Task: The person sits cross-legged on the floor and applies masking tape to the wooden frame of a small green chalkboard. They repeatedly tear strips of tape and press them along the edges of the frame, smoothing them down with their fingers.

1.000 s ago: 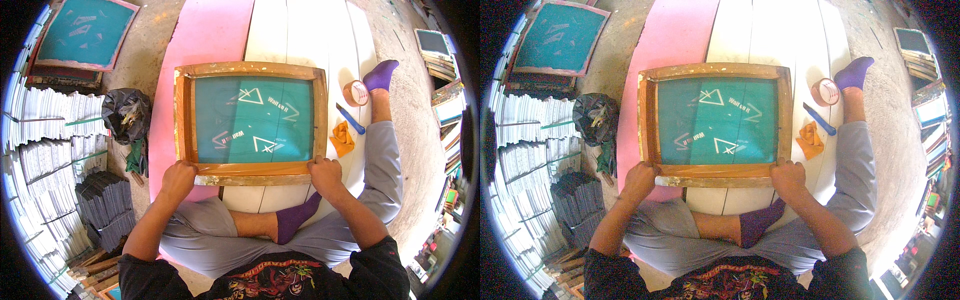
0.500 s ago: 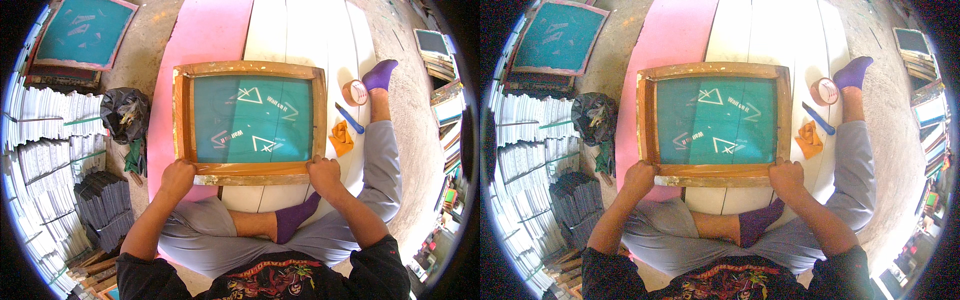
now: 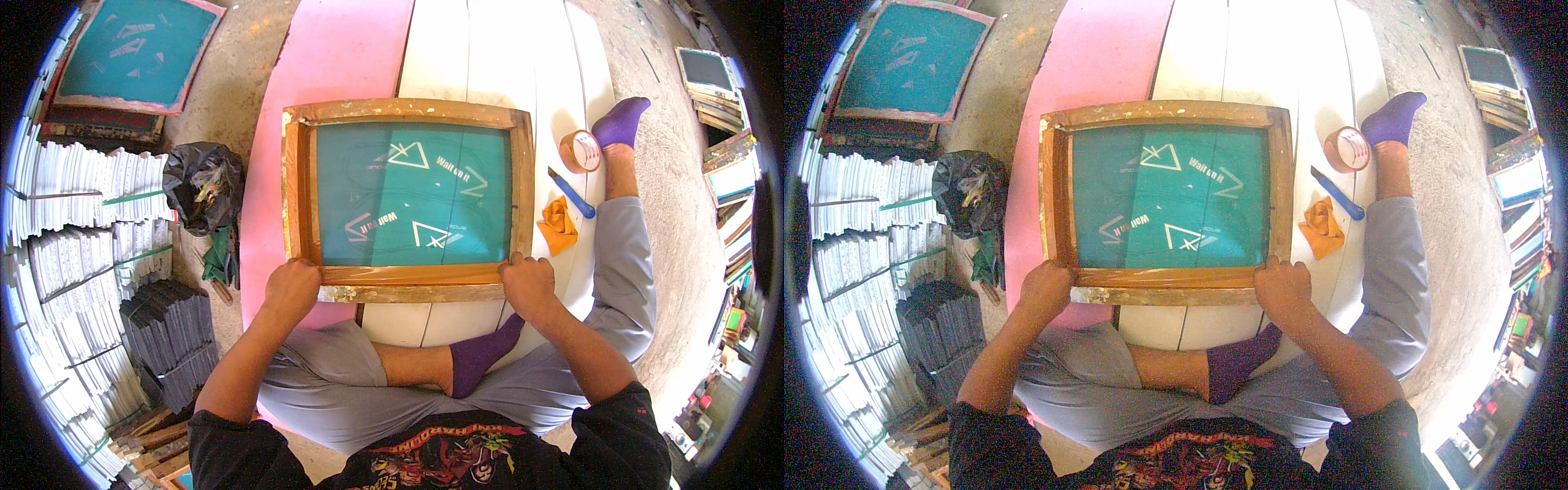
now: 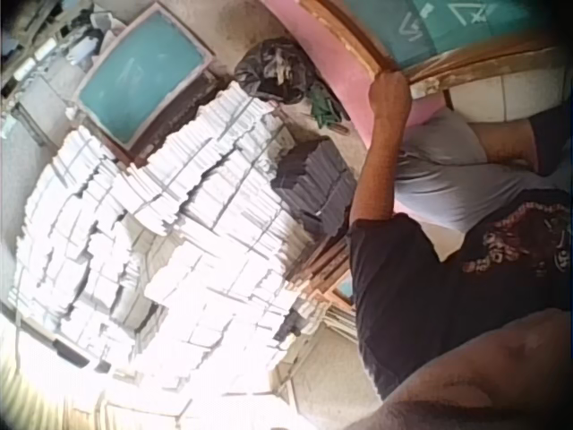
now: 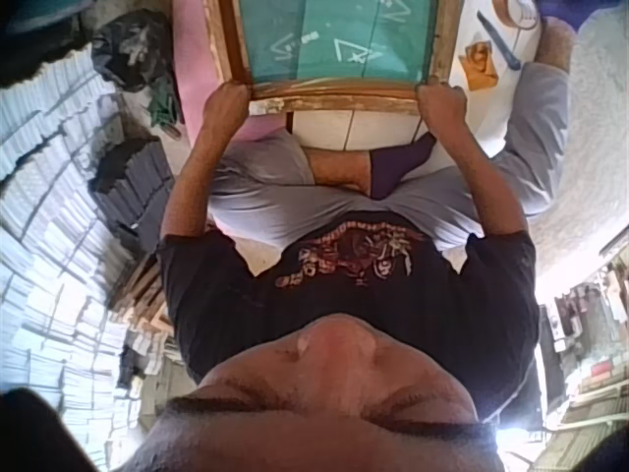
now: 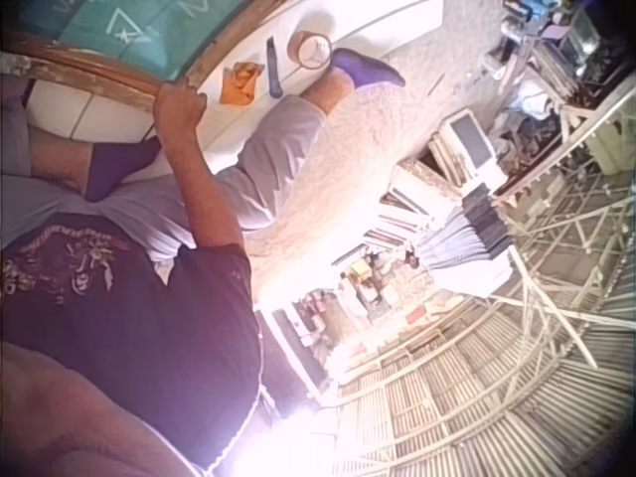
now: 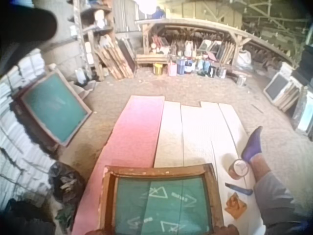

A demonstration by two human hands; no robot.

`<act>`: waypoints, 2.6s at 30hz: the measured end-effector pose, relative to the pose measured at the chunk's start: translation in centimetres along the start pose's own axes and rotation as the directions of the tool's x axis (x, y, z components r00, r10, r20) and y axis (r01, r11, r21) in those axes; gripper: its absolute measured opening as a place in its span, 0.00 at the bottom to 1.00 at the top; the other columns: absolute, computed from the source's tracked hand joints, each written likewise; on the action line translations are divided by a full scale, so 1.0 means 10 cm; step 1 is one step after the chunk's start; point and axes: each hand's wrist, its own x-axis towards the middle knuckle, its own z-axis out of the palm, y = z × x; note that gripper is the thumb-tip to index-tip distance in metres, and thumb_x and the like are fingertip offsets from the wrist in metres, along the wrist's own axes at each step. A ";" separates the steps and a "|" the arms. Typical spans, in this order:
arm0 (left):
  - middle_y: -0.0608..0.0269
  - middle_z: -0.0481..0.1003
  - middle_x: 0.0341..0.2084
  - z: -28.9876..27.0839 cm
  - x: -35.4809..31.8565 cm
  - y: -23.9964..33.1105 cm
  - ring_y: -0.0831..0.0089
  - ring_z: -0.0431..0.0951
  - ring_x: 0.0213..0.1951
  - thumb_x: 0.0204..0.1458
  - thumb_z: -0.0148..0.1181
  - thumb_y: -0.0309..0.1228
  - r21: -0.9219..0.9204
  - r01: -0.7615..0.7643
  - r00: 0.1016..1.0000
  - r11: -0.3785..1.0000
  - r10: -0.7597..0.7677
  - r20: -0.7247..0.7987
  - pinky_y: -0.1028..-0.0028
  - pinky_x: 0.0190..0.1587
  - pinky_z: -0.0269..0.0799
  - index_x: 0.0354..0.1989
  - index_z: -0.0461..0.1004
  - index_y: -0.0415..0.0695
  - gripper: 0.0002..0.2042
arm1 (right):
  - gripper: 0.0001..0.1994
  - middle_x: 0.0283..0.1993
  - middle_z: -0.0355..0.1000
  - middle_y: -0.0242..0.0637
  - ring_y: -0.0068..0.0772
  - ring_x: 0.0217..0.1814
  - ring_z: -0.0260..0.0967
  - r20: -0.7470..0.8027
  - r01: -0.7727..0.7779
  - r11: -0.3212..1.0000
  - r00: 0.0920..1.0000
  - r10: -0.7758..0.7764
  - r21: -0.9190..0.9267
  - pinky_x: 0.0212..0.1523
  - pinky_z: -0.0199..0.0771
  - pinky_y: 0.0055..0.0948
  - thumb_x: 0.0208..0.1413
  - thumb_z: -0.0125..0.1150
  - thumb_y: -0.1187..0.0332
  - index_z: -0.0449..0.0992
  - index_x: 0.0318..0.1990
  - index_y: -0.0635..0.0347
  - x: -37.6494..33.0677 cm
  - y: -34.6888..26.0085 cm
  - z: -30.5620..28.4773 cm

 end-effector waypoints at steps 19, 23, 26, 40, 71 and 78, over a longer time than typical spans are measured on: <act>0.49 0.82 0.31 -0.02 0.02 0.07 0.56 0.85 0.37 0.49 0.60 0.24 0.111 -0.034 0.999 0.993 0.032 0.021 0.62 0.39 0.83 0.28 0.83 0.39 0.06 | 0.07 0.37 0.79 0.43 0.41 0.40 0.81 0.000 0.027 1.000 1.000 -0.027 -0.003 0.38 0.76 0.43 0.53 0.61 0.69 0.86 0.30 0.57 0.03 -0.05 -0.02; 0.50 0.82 0.31 -0.06 0.03 0.09 0.56 0.85 0.38 0.50 0.59 0.25 0.120 -0.038 0.999 0.992 0.036 0.020 0.62 0.40 0.83 0.29 0.84 0.39 0.07 | 0.07 0.37 0.79 0.44 0.41 0.39 0.81 -0.008 0.025 1.000 1.000 -0.025 -0.007 0.38 0.76 0.43 0.53 0.61 0.68 0.86 0.30 0.56 0.04 -0.06 0.01; 0.50 0.82 0.32 -0.07 0.03 0.11 0.57 0.84 0.39 0.51 0.59 0.24 0.116 -0.017 0.999 0.993 0.012 0.045 0.63 0.40 0.83 0.30 0.84 0.39 0.07 | 0.07 0.37 0.79 0.43 0.41 0.39 0.81 -0.014 0.031 1.000 0.999 -0.031 -0.004 0.38 0.76 0.43 0.53 0.61 0.68 0.86 0.30 0.56 0.04 -0.06 -0.02; 0.49 0.82 0.31 -0.05 0.06 0.11 0.55 0.85 0.37 0.50 0.60 0.24 0.098 0.010 0.999 0.995 -0.015 0.052 0.61 0.39 0.83 0.29 0.84 0.40 0.06 | 0.09 0.35 0.80 0.43 0.42 0.38 0.81 0.051 0.023 1.000 0.998 -0.023 0.004 0.37 0.74 0.45 0.56 0.59 0.67 0.86 0.31 0.55 0.10 -0.08 -0.04; 0.51 0.77 0.45 -0.03 0.14 0.59 0.53 0.76 0.51 0.40 0.75 0.52 -0.286 -0.331 0.923 0.899 0.246 -0.296 0.57 0.52 0.74 0.45 0.79 0.40 0.30 | 0.12 0.42 0.79 0.46 0.53 0.46 0.79 -0.101 0.253 0.849 0.967 -0.233 0.465 0.44 0.79 0.51 0.49 0.60 0.65 0.83 0.40 0.53 0.31 0.16 -0.02; 0.52 0.72 0.49 0.16 0.31 1.01 0.49 0.73 0.55 0.38 0.77 0.48 -0.189 -0.373 0.923 0.908 0.341 -0.181 0.53 0.56 0.73 0.54 0.73 0.44 0.35 | 0.18 0.41 0.81 0.47 0.53 0.44 0.80 0.128 0.282 0.927 0.939 -0.320 0.246 0.43 0.80 0.51 0.44 0.64 0.57 0.83 0.41 0.55 0.29 0.06 -0.24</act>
